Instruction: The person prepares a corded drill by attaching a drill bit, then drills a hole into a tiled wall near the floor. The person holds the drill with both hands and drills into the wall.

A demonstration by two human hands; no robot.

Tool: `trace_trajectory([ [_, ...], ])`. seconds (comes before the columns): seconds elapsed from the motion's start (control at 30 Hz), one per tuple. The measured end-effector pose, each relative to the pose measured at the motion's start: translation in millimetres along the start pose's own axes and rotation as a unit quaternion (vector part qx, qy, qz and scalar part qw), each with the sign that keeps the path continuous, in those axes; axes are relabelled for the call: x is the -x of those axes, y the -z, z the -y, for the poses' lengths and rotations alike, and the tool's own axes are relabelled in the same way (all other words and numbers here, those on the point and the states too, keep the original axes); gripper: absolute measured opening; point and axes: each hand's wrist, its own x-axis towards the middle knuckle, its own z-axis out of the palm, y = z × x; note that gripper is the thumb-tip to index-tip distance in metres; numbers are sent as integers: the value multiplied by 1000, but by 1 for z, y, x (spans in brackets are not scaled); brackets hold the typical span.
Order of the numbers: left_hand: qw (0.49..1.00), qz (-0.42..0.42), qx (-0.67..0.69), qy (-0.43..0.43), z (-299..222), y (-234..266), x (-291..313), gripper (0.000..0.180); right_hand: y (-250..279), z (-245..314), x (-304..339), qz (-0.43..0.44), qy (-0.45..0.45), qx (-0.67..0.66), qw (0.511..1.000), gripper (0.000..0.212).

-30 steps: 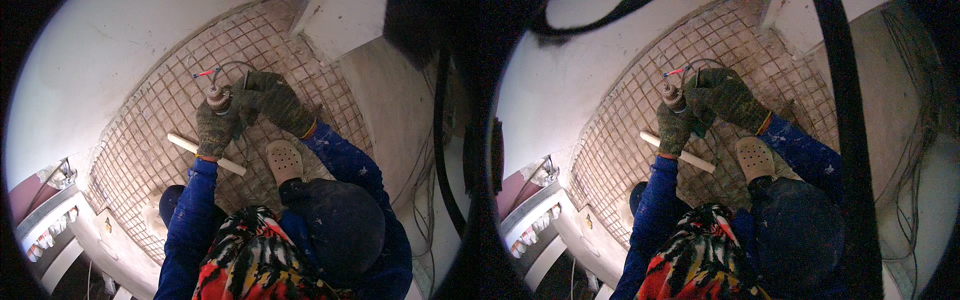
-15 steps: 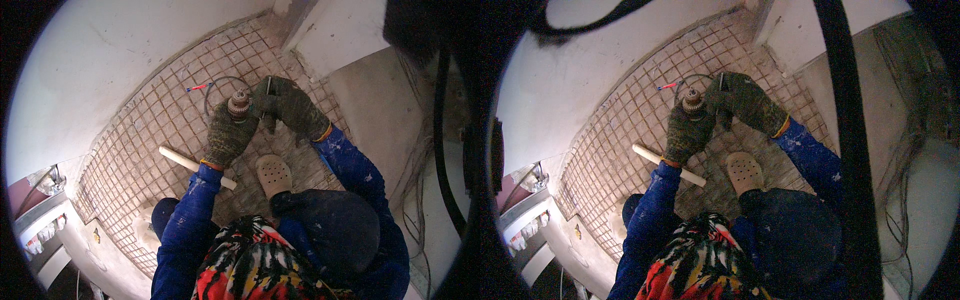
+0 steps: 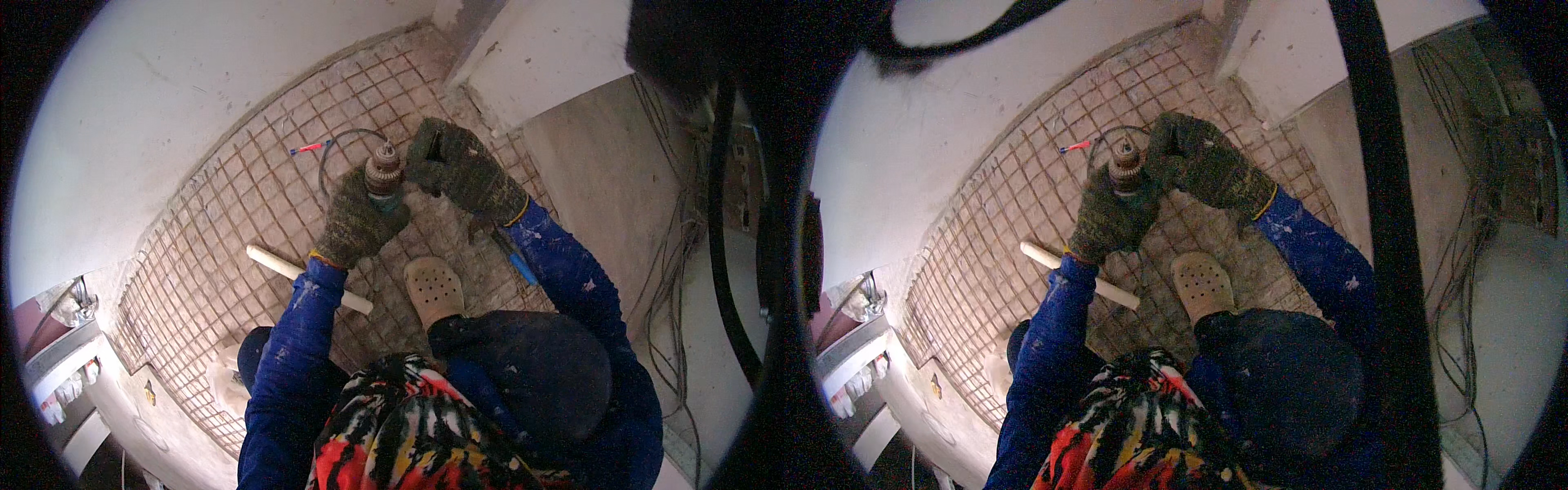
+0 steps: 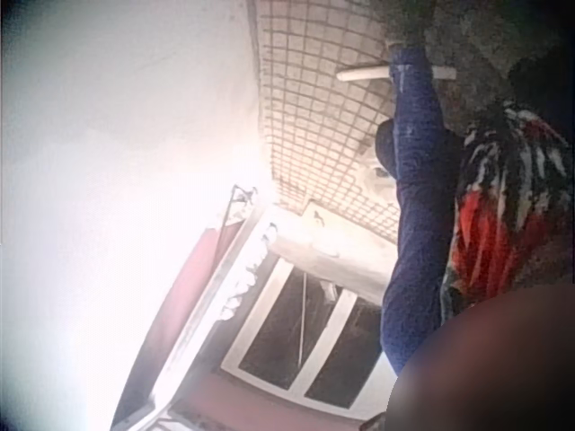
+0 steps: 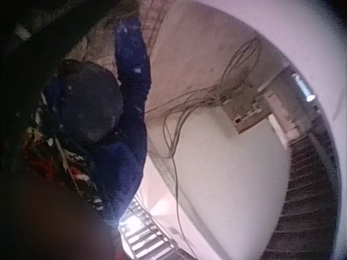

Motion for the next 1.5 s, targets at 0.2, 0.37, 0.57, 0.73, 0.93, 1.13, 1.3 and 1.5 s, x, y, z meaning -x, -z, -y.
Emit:
trace_trajectory([
  [0.2,997,-58,-1,-51,3,-1,5,66,-7,-13,19,25,0,60,998,27],
  [0.37,995,-57,74,20,-7,-2,-10,64,-8,-26,9,15,181,284,941,38],
  [0.57,992,-118,-38,6,-14,-1,-14,63,28,-6,8,71,9,-213,974,37],
  [0.73,995,-87,39,2,-19,-9,-11,65,3,14,38,-65,-151,-144,976,32],
  [0.93,995,-98,-26,-7,-31,-20,-15,61,-5,-5,63,-70,-115,-87,987,36],
  [1.13,993,-112,-28,-2,-38,-25,-17,61,9,-18,63,-10,0,141,990,29],
  [1.3,995,-94,0,14,-34,-18,-18,64,-9,-17,47,-109,41,172,978,21],
  [1.5,992,-122,-2,3,-38,-15,-15,62,-18,-3,56,-134,-100,162,973,29],
])
